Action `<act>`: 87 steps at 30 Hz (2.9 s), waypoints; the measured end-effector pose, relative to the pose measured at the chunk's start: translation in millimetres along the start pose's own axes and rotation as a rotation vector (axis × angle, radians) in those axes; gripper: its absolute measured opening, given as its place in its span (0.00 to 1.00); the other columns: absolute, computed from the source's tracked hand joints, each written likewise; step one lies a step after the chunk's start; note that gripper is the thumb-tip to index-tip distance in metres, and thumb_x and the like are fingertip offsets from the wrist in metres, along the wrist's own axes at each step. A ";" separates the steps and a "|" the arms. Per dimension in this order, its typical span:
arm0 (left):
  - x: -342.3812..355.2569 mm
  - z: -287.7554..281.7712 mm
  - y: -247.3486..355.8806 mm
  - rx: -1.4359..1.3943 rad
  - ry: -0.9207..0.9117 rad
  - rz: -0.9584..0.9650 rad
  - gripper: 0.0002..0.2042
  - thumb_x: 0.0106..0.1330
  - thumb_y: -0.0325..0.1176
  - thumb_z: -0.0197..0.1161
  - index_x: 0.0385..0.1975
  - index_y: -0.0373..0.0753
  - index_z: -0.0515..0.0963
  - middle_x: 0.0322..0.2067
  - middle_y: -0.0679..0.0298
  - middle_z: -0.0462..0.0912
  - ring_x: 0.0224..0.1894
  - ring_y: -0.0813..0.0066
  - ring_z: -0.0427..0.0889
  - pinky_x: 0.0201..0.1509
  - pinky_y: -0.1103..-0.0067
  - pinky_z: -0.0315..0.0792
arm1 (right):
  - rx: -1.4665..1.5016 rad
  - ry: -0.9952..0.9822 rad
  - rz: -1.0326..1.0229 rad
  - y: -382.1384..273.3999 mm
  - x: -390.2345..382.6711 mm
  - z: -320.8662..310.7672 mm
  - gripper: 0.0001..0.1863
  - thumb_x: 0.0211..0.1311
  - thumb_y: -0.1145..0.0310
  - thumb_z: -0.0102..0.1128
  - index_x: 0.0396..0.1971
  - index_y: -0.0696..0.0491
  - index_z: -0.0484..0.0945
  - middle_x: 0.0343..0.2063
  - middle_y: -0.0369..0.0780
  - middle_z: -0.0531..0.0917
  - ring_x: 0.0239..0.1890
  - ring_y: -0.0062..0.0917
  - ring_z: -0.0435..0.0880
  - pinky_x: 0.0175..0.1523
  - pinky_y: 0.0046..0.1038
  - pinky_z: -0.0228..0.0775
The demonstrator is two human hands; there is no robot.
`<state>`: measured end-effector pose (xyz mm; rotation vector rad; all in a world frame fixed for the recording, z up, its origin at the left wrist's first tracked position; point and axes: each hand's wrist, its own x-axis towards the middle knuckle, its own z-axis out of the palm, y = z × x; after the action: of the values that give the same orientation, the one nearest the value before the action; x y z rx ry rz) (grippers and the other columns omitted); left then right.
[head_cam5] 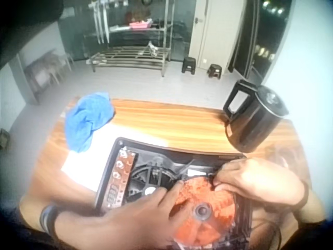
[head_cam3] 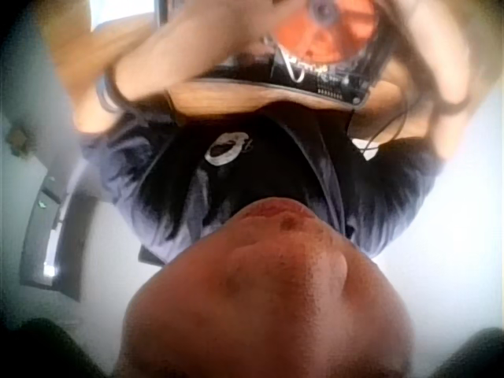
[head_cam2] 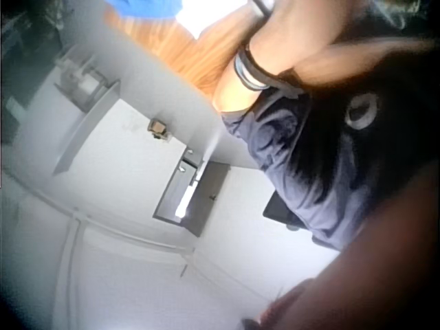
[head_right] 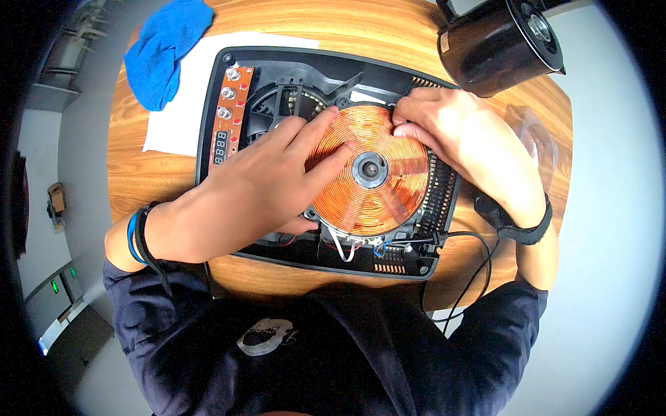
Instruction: The person uses a screwdriver to tighten screws on the internal components of an open appliance, including a copper coil and circuit board. They adjust wires and reposition the copper coil within the housing.
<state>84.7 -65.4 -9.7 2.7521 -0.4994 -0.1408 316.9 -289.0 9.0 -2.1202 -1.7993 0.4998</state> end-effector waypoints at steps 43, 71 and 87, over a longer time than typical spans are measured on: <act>1.3 -50.7 -0.5 -0.198 0.237 0.013 0.06 0.70 0.28 0.81 0.41 0.32 0.94 0.39 0.54 0.96 0.43 0.51 0.94 0.48 0.63 0.87 | -0.192 0.435 0.413 -5.8 -85.6 -14.3 0.11 0.84 0.64 0.71 0.50 0.56 0.82 0.37 0.50 0.88 0.42 0.52 0.90 0.49 0.48 0.83; -34.7 -44.9 -31.2 -0.182 0.343 -0.071 0.07 0.71 0.28 0.80 0.45 0.41 0.89 0.33 0.58 0.92 0.36 0.56 0.94 0.38 0.65 0.82 | -0.180 0.222 0.281 -79.6 -70.3 -7.7 0.20 0.72 0.60 0.84 0.58 0.52 0.92 0.37 0.41 0.86 0.35 0.38 0.91 0.41 0.39 0.84; -34.5 -42.7 -25.0 -0.202 0.369 -0.041 0.07 0.69 0.28 0.80 0.43 0.42 0.90 0.32 0.59 0.92 0.36 0.56 0.92 0.39 0.64 0.82 | -0.156 0.159 0.097 -100.4 -39.1 -6.4 0.18 0.71 0.58 0.83 0.55 0.49 0.92 0.35 0.39 0.84 0.32 0.38 0.90 0.36 0.41 0.82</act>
<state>67.2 -17.8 22.9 2.5092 -0.3090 0.2877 226.0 -311.7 62.6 -2.2886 -1.7031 0.2121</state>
